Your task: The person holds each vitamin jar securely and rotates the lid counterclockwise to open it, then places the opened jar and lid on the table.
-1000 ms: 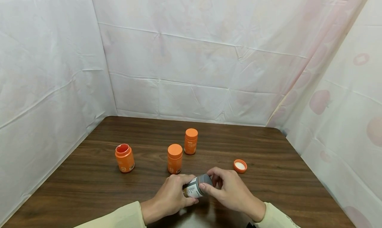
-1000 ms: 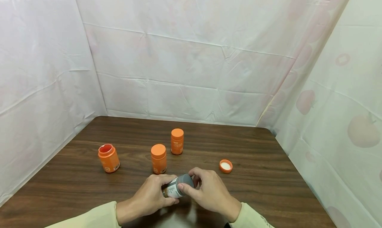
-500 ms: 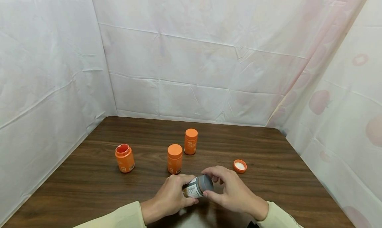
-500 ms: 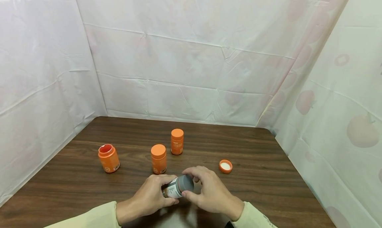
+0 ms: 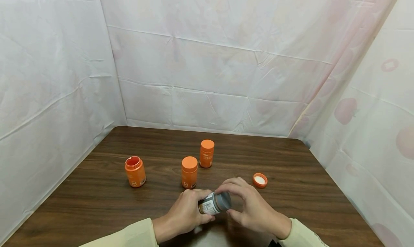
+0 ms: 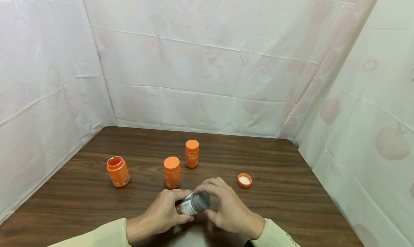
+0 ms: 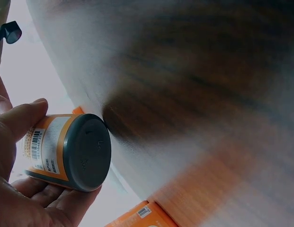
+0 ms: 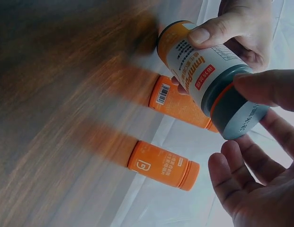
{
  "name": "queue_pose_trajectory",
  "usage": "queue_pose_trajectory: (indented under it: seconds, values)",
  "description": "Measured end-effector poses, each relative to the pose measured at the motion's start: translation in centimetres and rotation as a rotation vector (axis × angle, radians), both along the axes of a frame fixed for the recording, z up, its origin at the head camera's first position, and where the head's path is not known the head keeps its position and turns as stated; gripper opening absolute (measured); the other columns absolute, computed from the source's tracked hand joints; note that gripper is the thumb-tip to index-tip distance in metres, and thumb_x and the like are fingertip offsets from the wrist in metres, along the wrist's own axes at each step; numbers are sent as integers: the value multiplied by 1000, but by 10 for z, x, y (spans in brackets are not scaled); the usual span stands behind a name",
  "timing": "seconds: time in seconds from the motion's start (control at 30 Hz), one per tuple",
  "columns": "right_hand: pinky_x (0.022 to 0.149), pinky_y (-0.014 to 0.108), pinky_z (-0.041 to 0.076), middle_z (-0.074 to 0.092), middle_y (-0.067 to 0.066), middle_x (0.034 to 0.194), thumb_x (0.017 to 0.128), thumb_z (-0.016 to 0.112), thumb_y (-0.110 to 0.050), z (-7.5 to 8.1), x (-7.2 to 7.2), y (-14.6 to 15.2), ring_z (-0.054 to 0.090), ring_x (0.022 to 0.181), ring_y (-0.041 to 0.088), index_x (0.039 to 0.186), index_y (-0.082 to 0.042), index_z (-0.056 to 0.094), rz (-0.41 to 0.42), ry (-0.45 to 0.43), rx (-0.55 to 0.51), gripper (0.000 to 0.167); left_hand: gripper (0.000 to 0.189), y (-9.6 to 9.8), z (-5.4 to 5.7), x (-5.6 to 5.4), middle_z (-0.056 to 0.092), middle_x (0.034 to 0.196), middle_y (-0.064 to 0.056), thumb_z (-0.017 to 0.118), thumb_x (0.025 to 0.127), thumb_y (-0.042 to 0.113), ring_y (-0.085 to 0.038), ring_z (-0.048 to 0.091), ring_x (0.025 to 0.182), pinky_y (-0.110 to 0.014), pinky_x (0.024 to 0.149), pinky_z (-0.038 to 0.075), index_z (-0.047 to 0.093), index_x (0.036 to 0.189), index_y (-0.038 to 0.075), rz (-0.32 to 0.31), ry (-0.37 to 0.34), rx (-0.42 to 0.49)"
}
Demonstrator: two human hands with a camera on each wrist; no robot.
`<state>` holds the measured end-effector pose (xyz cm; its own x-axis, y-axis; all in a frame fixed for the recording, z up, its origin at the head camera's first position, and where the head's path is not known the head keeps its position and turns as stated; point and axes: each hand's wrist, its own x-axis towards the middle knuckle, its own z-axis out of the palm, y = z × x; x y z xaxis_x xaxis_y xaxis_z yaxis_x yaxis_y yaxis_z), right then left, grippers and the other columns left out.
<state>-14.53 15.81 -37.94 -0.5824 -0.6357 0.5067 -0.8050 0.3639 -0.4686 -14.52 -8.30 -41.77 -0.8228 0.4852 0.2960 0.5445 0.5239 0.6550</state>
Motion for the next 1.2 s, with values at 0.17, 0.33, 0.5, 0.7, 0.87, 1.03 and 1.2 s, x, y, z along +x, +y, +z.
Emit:
queue_pose_trajectory:
  seconds: [0.17, 0.33, 0.5, 0.7, 0.87, 1.03, 1.2]
  values:
    - [93, 33, 52, 61, -8, 127, 63, 84, 14, 0, 0, 0, 55, 114, 11, 126, -25, 66, -5, 18, 11, 76, 43, 0, 0, 0, 69, 99, 15, 95, 73, 22, 2, 61, 83, -21, 73, 53, 74, 111, 27, -2, -4, 1]
    - [93, 33, 53, 61, -9, 129, 72, 89, -2, 0, 0, 0, 56, 116, 11, 134, -27, 60, -13, 1, 10, 72, 43, 0, 0, 0, 70, 102, 14, 95, 73, 22, 2, 61, 84, -20, 73, 53, 74, 110, 26, 3, 6, 1]
    - [87, 34, 55, 62, -13, 122, 87, 83, -38, -1, 2, -2, 61, 107, 11, 134, -28, 59, -124, -59, 7, 54, 44, 1, -1, 1, 71, 103, 14, 95, 73, 21, 2, 61, 85, -21, 74, 53, 74, 112, 26, 10, 17, -2]
    - [72, 30, 52, 62, -16, 95, 90, 73, -57, -3, 2, -3, 59, 85, 9, 116, -27, 68, -326, -127, 74, 40, 45, 1, 0, 1, 70, 103, 14, 95, 73, 21, 2, 61, 87, -21, 75, 53, 74, 112, 26, 10, 18, -7]
    - [59, 23, 46, 58, -15, 79, 90, 72, -58, -1, 1, -4, 54, 68, 6, 104, -27, 69, -356, -190, 86, 35, 43, 1, 0, 1, 70, 102, 14, 95, 73, 21, 2, 61, 86, -21, 74, 53, 74, 111, 25, 10, 13, -3]
    - [53, 23, 46, 58, -15, 73, 90, 73, -57, -1, 0, -4, 52, 60, 2, 100, -27, 69, -338, -240, 78, 33, 43, 1, 1, 2, 70, 101, 15, 95, 73, 20, 2, 61, 85, -21, 74, 53, 74, 110, 26, 11, 6, -1]
    - [51, 22, 45, 58, -15, 71, 89, 74, -56, -1, 0, -4, 51, 58, 2, 99, -26, 68, -322, -247, 69, 32, 44, 1, 1, 2, 70, 103, 14, 95, 73, 20, 2, 62, 86, -21, 75, 54, 74, 111, 25, 9, -6, -1]
